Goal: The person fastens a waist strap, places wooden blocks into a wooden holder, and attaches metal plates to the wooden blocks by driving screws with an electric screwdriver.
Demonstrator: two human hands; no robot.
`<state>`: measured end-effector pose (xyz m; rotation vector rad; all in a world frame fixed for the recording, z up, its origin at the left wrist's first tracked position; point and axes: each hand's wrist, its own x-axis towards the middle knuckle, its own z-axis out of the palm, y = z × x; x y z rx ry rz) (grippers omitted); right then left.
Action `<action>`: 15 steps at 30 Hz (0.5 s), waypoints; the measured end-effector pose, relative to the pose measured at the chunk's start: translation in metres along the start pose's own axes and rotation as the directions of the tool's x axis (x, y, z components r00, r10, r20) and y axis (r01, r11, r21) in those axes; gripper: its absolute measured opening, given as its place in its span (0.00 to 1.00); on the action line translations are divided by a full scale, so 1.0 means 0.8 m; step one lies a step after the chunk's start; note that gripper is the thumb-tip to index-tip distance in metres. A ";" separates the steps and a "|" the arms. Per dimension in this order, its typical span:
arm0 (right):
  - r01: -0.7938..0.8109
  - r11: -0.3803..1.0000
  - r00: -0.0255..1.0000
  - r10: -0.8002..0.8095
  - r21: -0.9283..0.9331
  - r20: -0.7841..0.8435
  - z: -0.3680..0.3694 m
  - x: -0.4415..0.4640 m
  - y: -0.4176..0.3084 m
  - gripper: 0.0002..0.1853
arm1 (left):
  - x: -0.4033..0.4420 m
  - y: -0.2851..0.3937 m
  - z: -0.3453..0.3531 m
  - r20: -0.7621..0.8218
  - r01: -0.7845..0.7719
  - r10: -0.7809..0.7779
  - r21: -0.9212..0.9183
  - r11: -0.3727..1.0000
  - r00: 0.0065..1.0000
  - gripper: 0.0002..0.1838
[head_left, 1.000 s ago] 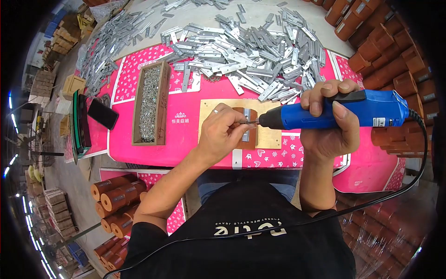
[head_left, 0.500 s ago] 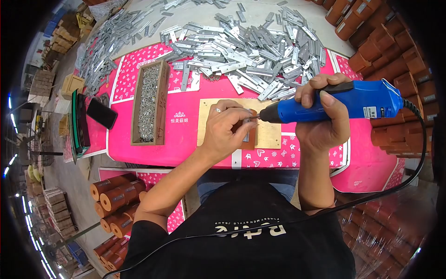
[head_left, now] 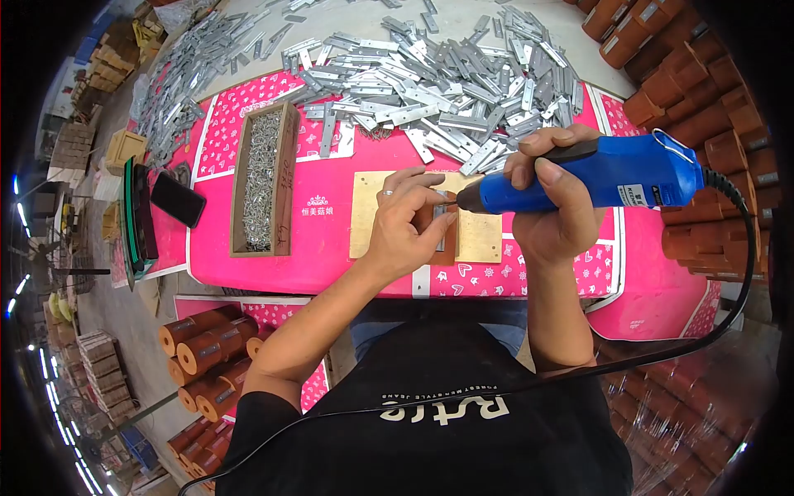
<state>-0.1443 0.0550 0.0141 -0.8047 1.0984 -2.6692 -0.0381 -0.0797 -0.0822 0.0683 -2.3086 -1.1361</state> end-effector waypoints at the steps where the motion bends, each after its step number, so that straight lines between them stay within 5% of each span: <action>1: 0.003 1.000 1.000 -0.003 -0.012 0.002 0.001 -0.001 0.001 0.16 | -0.001 0.000 0.001 0.006 0.044 -0.044 -0.059 0.997 0.999 0.11; 6: 0.003 0.999 0.998 0.000 -0.047 0.065 0.006 -0.003 0.008 0.17 | 0.002 0.002 -0.002 0.063 0.126 -0.115 -0.209 0.970 0.991 0.11; 15: -0.026 0.983 0.987 0.054 -0.180 0.152 0.009 0.001 0.016 0.17 | 0.001 0.000 -0.003 0.055 0.136 -0.127 -0.194 0.972 0.990 0.12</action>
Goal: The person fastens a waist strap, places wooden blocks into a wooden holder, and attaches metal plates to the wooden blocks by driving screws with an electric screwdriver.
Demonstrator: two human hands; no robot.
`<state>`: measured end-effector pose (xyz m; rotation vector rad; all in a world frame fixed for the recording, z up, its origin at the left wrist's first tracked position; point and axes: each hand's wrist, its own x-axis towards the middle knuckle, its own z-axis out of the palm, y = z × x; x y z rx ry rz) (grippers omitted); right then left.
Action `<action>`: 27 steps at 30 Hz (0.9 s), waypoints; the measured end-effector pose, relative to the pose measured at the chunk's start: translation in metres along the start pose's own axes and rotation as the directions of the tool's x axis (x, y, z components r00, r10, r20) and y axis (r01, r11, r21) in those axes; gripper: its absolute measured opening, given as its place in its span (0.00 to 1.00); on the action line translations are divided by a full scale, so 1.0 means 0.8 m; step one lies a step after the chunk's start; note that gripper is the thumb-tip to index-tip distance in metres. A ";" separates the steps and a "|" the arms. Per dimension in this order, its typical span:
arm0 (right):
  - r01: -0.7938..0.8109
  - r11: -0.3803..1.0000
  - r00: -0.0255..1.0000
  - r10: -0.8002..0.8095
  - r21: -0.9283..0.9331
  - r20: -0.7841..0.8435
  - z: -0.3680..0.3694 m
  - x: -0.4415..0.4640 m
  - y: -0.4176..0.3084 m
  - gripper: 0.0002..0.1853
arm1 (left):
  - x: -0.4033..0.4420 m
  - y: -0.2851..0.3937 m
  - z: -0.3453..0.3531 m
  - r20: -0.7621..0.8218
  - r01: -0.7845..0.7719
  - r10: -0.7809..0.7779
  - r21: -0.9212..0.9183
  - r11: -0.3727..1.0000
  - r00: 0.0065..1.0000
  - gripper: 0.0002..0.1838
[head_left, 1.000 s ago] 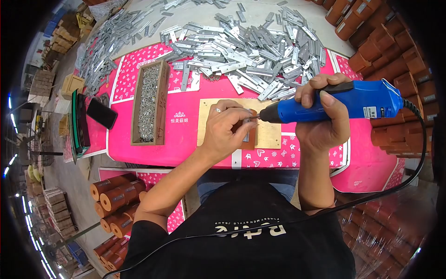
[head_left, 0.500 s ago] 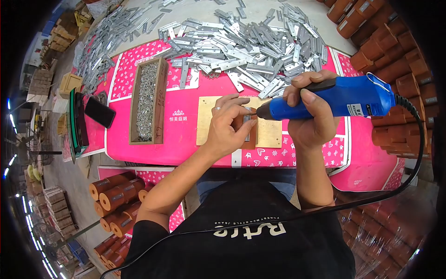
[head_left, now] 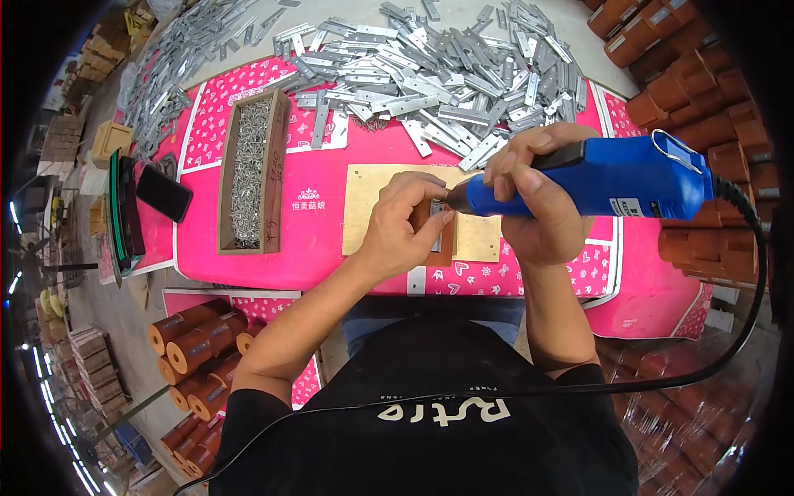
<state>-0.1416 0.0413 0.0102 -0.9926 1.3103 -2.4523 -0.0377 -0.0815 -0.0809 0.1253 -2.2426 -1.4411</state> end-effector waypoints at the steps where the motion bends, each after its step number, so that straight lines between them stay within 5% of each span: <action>1: 0.001 1.000 1.000 -0.001 -0.007 0.005 0.000 0.000 0.002 0.17 | 0.000 -0.002 0.000 -0.004 -0.014 0.014 0.004 1.000 1.000 0.12; 5: 0.010 0.988 1.000 -0.009 0.154 -0.005 -0.006 0.000 0.011 0.19 | 0.001 -0.001 0.000 -0.011 -0.028 0.028 0.010 1.000 1.000 0.13; 9: -0.020 0.995 0.968 -0.006 0.096 0.253 -0.018 0.007 0.008 0.17 | -0.002 0.003 -0.002 0.033 0.067 -0.068 0.023 0.997 0.997 0.18; 12: -0.015 0.982 0.951 -0.045 0.191 0.306 -0.010 0.008 -0.007 0.17 | -0.008 0.000 0.002 -0.103 0.068 -0.045 0.228 0.971 0.994 0.31; 16: 0.125 0.929 0.928 -0.234 0.348 0.289 -0.033 -0.001 -0.051 0.18 | -0.041 0.005 -0.010 -0.054 0.186 -0.186 0.528 0.829 0.981 0.48; 19: 0.200 0.956 0.957 -0.238 0.215 0.164 -0.055 -0.023 -0.067 0.18 | -0.060 0.048 -0.024 0.020 0.057 -0.078 0.509 0.859 0.997 0.50; 22: 0.129 0.976 0.989 -0.139 0.176 0.047 -0.076 -0.050 -0.068 0.18 | -0.117 0.020 -0.010 0.152 -0.128 0.107 0.134 0.983 0.983 0.49; 23: 0.124 0.978 0.991 -0.130 0.170 0.022 -0.081 -0.057 -0.067 0.18 | -0.129 0.013 -0.011 0.148 -0.230 0.211 0.132 0.964 0.966 0.49; 26: 0.091 0.985 0.996 -0.088 0.147 -0.026 -0.086 -0.069 -0.067 0.18 | -0.154 0.010 -0.010 -0.013 -0.051 0.051 -0.006 0.999 0.999 0.51; 27: 0.092 0.985 0.996 -0.091 0.147 -0.019 -0.084 -0.068 -0.067 0.19 | -0.158 0.009 -0.010 -0.105 -0.099 0.089 -0.094 0.991 0.990 0.51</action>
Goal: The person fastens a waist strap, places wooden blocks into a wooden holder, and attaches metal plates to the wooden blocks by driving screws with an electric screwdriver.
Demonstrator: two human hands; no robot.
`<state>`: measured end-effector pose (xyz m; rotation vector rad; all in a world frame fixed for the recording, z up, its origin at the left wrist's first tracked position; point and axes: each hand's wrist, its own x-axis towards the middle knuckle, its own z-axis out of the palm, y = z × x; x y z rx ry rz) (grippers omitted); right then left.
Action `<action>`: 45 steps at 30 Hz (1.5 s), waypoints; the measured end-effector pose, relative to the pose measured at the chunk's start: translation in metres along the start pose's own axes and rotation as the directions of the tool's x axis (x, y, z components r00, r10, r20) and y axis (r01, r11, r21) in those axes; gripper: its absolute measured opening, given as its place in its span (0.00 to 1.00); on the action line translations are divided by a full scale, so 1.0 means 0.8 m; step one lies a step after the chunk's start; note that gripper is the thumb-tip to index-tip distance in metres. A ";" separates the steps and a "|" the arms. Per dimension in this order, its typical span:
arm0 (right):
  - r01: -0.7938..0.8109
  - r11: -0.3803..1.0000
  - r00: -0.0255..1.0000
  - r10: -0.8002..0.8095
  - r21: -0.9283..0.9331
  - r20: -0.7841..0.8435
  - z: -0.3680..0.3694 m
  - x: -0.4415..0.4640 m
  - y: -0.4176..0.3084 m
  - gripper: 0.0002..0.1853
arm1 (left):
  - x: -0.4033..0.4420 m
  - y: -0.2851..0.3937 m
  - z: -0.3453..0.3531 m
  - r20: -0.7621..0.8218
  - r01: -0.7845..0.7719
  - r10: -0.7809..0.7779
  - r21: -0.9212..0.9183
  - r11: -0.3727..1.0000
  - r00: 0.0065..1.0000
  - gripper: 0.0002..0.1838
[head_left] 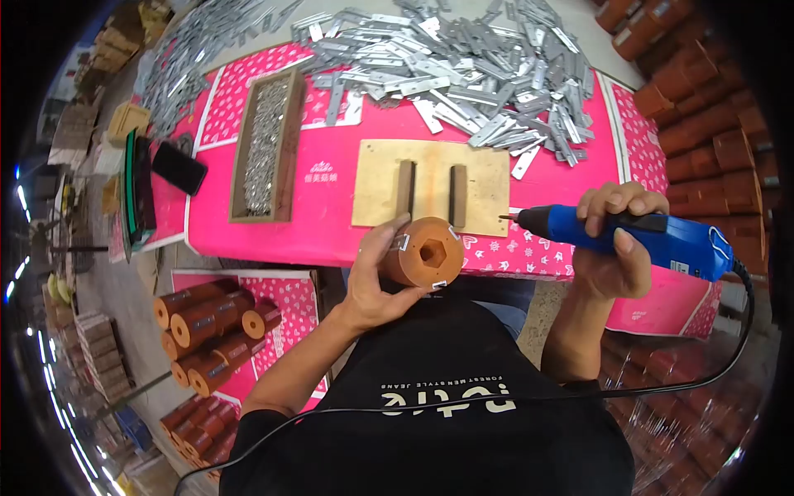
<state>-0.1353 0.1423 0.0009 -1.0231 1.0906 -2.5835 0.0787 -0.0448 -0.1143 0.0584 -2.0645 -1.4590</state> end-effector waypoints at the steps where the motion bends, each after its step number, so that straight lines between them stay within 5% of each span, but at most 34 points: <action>1: -0.014 1.000 1.000 0.014 -0.012 0.018 0.003 0.002 0.001 0.19 | -0.002 0.002 -0.005 -0.029 0.005 -0.006 -0.036 0.999 1.000 0.50; 4: -0.046 0.999 0.996 0.048 -0.016 0.080 0.014 0.007 0.006 0.20 | -0.008 0.022 -0.032 -0.132 0.019 -0.029 -0.081 0.997 0.991 0.50; 7: -0.132 0.990 0.988 0.129 0.038 0.086 0.021 0.011 0.012 0.19 | -0.040 0.070 -0.087 -0.236 0.190 -0.176 0.038 0.981 0.956 0.49; 9: -0.141 0.990 0.968 0.132 0.027 0.212 0.020 0.019 0.020 0.18 | -0.097 0.083 -0.127 -0.458 0.394 -0.289 0.152 0.907 0.841 0.45; 12: -0.216 0.976 0.949 0.203 0.030 0.240 0.035 0.026 0.041 0.19 | -0.167 0.113 -0.171 -0.669 0.675 -0.377 0.255 0.692 0.640 0.42; 15: -0.309 0.950 0.904 0.275 0.054 0.326 0.056 0.027 0.060 0.18 | -0.217 0.138 -0.201 -0.855 0.866 -0.289 0.302 0.399 0.431 0.36; 18: -0.345 0.938 0.874 0.307 0.035 0.376 0.079 0.028 0.074 0.17 | -0.254 0.135 -0.245 -0.853 0.899 -0.292 0.435 0.060 0.432 0.31; 25: -0.341 0.940 0.859 0.312 0.000 0.406 0.101 0.012 0.069 0.17 | -0.267 0.046 -0.308 -0.692 0.643 -0.469 0.708 -0.293 0.549 0.29; 26: -0.337 0.941 0.860 0.313 -0.011 0.402 0.099 0.011 0.065 0.17 | -0.263 0.034 -0.315 -0.664 0.607 -0.563 0.725 -0.325 0.492 0.30; 33: -0.362 0.930 0.891 0.364 -0.061 0.272 0.080 -0.002 0.055 0.17 | -0.258 -0.009 -0.329 -0.462 0.404 -0.669 0.879 -0.255 0.582 0.21; 36: -0.380 0.923 0.885 0.382 -0.058 0.266 0.080 -0.005 0.056 0.17 | -0.253 -0.003 -0.318 -0.417 0.252 -0.751 0.909 -0.333 0.512 0.18; 40: -0.398 0.915 0.870 0.401 -0.071 0.288 0.088 -0.005 0.064 0.18 | -0.242 -0.026 -0.299 -0.317 -0.237 -0.853 0.868 -0.437 0.414 0.19; 43: -0.407 0.911 0.868 0.407 -0.062 0.285 0.096 -0.009 0.064 0.19 | -0.220 -0.055 -0.286 -0.387 -0.311 -0.891 0.839 -0.446 0.236 0.19; 45: -0.387 0.919 0.883 0.394 -0.077 0.255 0.097 -0.009 0.059 0.20 | -0.232 -0.101 -0.300 -0.428 -0.181 -0.902 0.884 -0.432 0.064 0.18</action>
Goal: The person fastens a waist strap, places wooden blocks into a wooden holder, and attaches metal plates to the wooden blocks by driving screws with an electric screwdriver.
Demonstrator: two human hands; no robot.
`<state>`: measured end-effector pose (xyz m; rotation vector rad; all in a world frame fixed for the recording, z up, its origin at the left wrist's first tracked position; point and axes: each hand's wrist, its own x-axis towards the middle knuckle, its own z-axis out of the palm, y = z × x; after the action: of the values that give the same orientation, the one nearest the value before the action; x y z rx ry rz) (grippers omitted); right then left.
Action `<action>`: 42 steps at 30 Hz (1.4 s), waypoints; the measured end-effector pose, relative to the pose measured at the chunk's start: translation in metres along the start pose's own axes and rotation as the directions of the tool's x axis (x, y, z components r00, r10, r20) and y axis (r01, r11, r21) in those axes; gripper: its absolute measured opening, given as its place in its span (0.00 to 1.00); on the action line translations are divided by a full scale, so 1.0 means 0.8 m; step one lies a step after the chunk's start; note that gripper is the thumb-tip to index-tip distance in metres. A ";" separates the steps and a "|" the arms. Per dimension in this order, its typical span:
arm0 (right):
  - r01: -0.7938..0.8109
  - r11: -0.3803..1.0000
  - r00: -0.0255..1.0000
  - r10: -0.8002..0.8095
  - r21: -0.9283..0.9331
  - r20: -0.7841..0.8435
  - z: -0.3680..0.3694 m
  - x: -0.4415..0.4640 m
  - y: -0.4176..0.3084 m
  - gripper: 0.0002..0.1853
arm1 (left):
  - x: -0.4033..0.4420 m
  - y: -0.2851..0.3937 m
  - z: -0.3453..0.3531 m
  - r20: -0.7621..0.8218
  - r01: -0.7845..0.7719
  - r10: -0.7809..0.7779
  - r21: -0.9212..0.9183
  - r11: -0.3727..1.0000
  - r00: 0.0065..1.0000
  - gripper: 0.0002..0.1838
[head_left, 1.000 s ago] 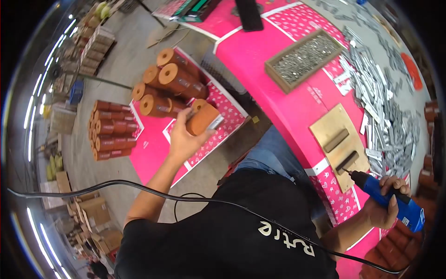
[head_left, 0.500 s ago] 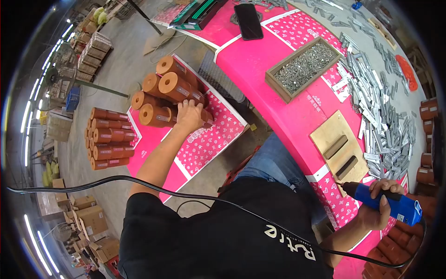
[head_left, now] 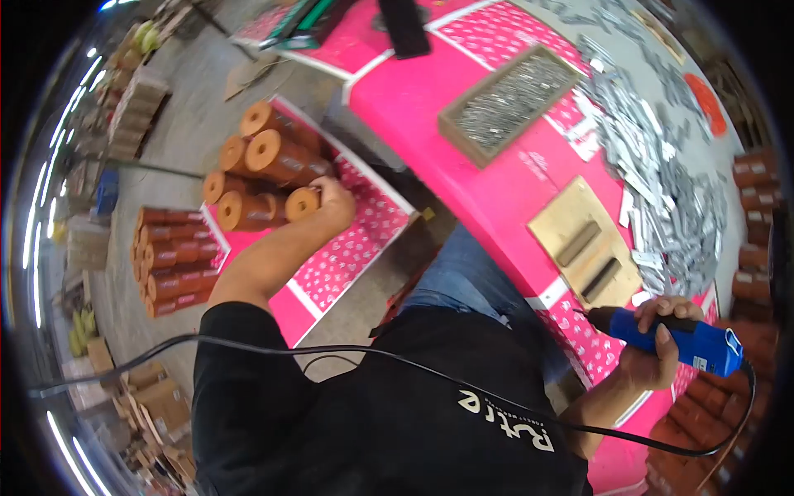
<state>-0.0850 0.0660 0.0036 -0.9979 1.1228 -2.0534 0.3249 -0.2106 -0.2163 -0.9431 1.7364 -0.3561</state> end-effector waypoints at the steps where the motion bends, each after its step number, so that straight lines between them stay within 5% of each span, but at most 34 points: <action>1: 0.021 1.000 1.000 -0.021 -0.016 -0.016 -0.004 -0.002 -0.003 0.20 | 0.005 0.001 0.006 -0.069 -0.084 0.080 -0.064 0.994 0.994 0.18; 5: 0.136 0.984 0.980 -0.151 -0.115 -0.133 -0.028 -0.011 -0.029 0.19 | 0.009 0.005 -0.001 -0.036 -0.067 0.063 -0.115 0.991 0.997 0.24; 13: 0.219 0.953 0.850 -0.291 -0.207 -0.439 -0.098 -0.053 -0.055 0.20 | -0.003 -0.001 -0.020 -0.012 -0.167 0.170 0.120 0.979 0.985 0.32; 14: 0.237 0.943 0.825 -0.322 -0.233 -0.464 -0.107 -0.062 -0.061 0.19 | -0.055 0.004 -0.086 0.058 -0.219 0.213 0.160 0.962 0.975 0.29; 15: 0.250 0.933 0.802 -0.349 -0.257 -0.485 -0.116 -0.072 -0.067 0.19 | -0.095 0.005 -0.126 -0.111 -0.293 0.292 0.005 0.956 0.950 0.29; 17: 0.279 0.905 0.735 -0.417 -0.322 -0.535 -0.135 -0.093 -0.079 0.19 | -0.171 0.008 -0.250 0.011 -0.493 0.507 -0.208 0.844 0.862 0.27; 19: 0.300 0.885 0.688 -0.459 -0.355 -0.563 -0.149 -0.111 -0.092 0.18 | -0.229 0.025 -0.340 -0.593 -0.880 0.663 -0.195 0.434 0.458 0.16; 21: 0.337 0.867 0.636 -0.496 -0.366 -0.591 -0.155 -0.131 -0.102 0.18 | -0.258 0.079 -0.422 -0.837 -0.911 0.504 0.017 0.412 0.212 0.13; 22: 0.283 0.837 0.590 -0.538 -0.469 -0.602 -0.159 -0.150 -0.115 0.18 | -0.275 0.142 -0.496 -0.895 -0.939 0.429 0.246 0.241 -0.124 0.14; 24: 0.253 0.839 0.539 -0.535 -0.481 -0.650 -0.165 -0.172 -0.130 0.18 | -0.308 0.209 -0.549 -0.868 -0.949 0.396 0.316 -0.022 -0.298 0.15; 28: 0.165 0.840 0.355 -0.539 -0.517 -0.764 -0.177 -0.224 -0.145 0.20 | -0.419 0.255 -0.659 -0.719 -0.774 0.295 0.613 -0.157 -0.629 0.16; 31: 0.163 0.861 0.235 -0.509 -0.482 -0.828 -0.174 -0.242 -0.155 0.21 | -0.478 0.288 -0.756 -0.695 -0.719 0.187 0.681 -0.135 -0.694 0.18; 34: 0.098 0.881 0.235 -0.473 -0.463 -0.849 -0.173 -0.254 -0.160 0.20 | -0.510 0.354 -0.836 -0.691 -0.704 0.142 0.706 -0.076 -0.708 0.23; 37: 0.125 0.895 0.225 -0.446 -0.428 -0.867 -0.170 -0.269 -0.158 0.20 | -0.554 0.406 -0.892 -0.872 -0.866 0.185 0.381 -0.323 -0.452 0.26; 40: 0.051 0.913 0.189 -0.406 -0.404 -0.894 -0.166 -0.281 -0.157 0.20 | -0.605 0.426 -0.950 -0.946 -0.911 0.133 0.238 -0.338 -0.297 0.41; 42: 0.046 0.918 0.133 -0.396 -0.394 -0.908 -0.164 -0.282 -0.161 0.19 | -0.629 0.452 -0.983 -0.956 -0.936 0.037 0.276 -0.217 -0.290 0.47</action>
<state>-0.0883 0.3567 -0.0066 0.4183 2.0208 -2.9289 -0.4805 0.2300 0.1828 0.5202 3.2287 1.5648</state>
